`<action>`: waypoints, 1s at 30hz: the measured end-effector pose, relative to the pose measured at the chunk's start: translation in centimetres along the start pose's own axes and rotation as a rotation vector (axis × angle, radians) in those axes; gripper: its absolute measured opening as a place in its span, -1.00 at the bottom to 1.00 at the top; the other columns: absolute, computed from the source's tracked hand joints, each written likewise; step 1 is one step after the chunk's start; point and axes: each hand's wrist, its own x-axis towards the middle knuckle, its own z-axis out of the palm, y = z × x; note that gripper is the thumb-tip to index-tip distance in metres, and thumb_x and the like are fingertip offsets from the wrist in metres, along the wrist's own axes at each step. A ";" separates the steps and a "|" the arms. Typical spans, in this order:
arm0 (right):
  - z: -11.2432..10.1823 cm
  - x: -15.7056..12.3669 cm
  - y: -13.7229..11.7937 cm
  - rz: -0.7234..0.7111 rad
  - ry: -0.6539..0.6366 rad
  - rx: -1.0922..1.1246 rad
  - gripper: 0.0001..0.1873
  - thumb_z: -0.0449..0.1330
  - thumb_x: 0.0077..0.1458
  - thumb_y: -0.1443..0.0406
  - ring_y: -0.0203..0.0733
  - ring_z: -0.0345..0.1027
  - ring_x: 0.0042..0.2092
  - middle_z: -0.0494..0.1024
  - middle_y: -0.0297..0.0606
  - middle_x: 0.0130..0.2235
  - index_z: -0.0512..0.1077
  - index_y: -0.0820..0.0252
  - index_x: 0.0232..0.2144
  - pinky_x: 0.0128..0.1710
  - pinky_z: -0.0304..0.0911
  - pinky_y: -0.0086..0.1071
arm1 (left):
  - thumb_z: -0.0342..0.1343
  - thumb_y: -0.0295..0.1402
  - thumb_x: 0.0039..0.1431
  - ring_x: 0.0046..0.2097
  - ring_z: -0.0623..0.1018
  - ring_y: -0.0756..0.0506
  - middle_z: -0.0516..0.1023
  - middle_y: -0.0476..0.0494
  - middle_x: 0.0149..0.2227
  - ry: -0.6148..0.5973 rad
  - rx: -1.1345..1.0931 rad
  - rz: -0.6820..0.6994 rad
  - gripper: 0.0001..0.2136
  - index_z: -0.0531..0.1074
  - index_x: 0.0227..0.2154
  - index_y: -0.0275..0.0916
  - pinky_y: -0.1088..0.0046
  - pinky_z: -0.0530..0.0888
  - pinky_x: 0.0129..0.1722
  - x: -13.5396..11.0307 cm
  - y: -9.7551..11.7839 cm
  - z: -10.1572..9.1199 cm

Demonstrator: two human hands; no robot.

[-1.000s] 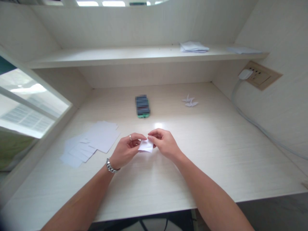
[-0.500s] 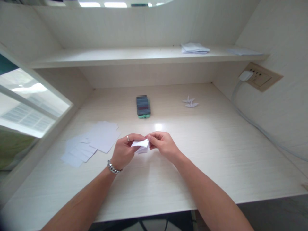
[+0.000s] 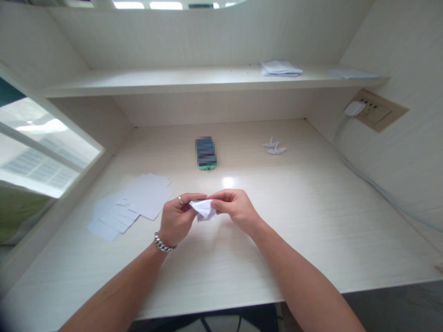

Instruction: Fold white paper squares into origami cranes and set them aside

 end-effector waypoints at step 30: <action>-0.2 0.1 -0.5 -0.086 0.119 -0.229 -0.66 0.38 -0.10 0.13 -0.21 0.41 -0.33 0.57 -0.20 -0.30 0.53 0.20 -0.29 -0.38 0.33 -0.34 | 0.27 -0.48 -0.13 -0.54 0.56 -0.04 0.55 -0.04 -0.52 -0.169 -0.415 -0.511 -0.62 0.42 -0.16 -0.31 0.49 0.51 -0.55 0.9 -0.2 0.3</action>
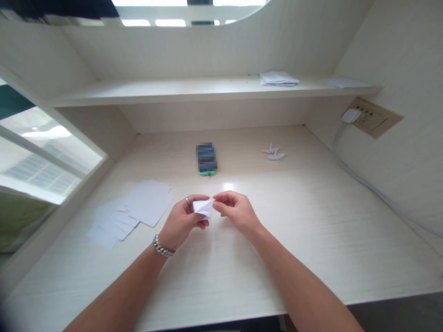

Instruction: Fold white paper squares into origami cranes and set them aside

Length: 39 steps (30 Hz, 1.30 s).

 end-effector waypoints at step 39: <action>1.9 -1.3 -0.1 -0.452 0.129 -0.581 -0.76 0.11 0.23 0.21 -0.16 0.49 -0.19 0.61 -0.19 -0.16 0.50 0.17 -0.16 -0.18 0.35 -0.33 | 0.20 -0.34 0.03 -0.19 0.57 -0.14 0.63 -0.20 -0.22 0.074 0.332 0.274 -0.81 0.56 -0.28 -0.29 0.38 0.48 -0.19 0.6 -1.1 0.6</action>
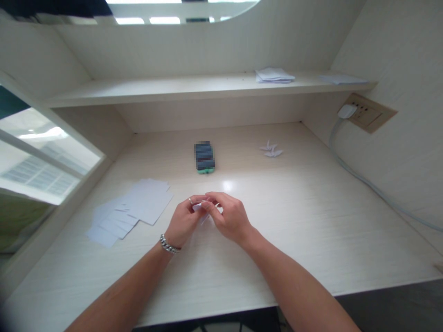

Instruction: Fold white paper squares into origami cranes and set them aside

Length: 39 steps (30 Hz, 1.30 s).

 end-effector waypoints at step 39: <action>-1.0 0.7 0.7 0.325 -0.167 0.496 -0.82 0.33 -0.04 0.26 -0.17 0.48 -0.27 0.64 -0.24 -0.30 0.61 0.14 -0.32 -0.24 0.35 -0.32 | 0.15 -0.50 -0.04 -0.16 0.60 -0.15 0.65 -0.14 -0.19 0.029 0.077 0.097 -0.77 0.57 -0.27 -0.24 0.39 0.53 -0.21 -0.4 1.1 -0.8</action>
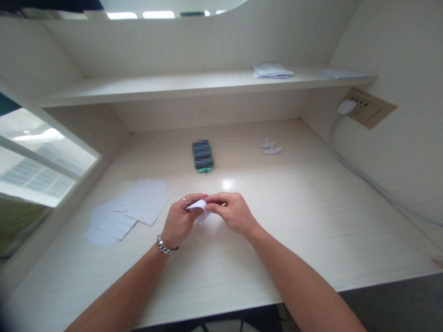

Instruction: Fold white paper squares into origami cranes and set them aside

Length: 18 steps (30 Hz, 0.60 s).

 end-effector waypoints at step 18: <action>0.0 -0.3 -0.5 -0.025 0.040 -0.172 -0.86 0.30 -0.02 0.30 -0.18 0.50 -0.30 0.65 -0.26 -0.33 0.60 0.14 -0.33 -0.28 0.37 -0.34 | 0.13 -0.52 -0.03 -0.11 0.60 -0.16 0.64 -0.17 -0.14 -0.049 -0.064 -0.040 -0.73 0.57 -0.23 -0.26 0.30 0.50 -0.05 0.0 -0.6 0.2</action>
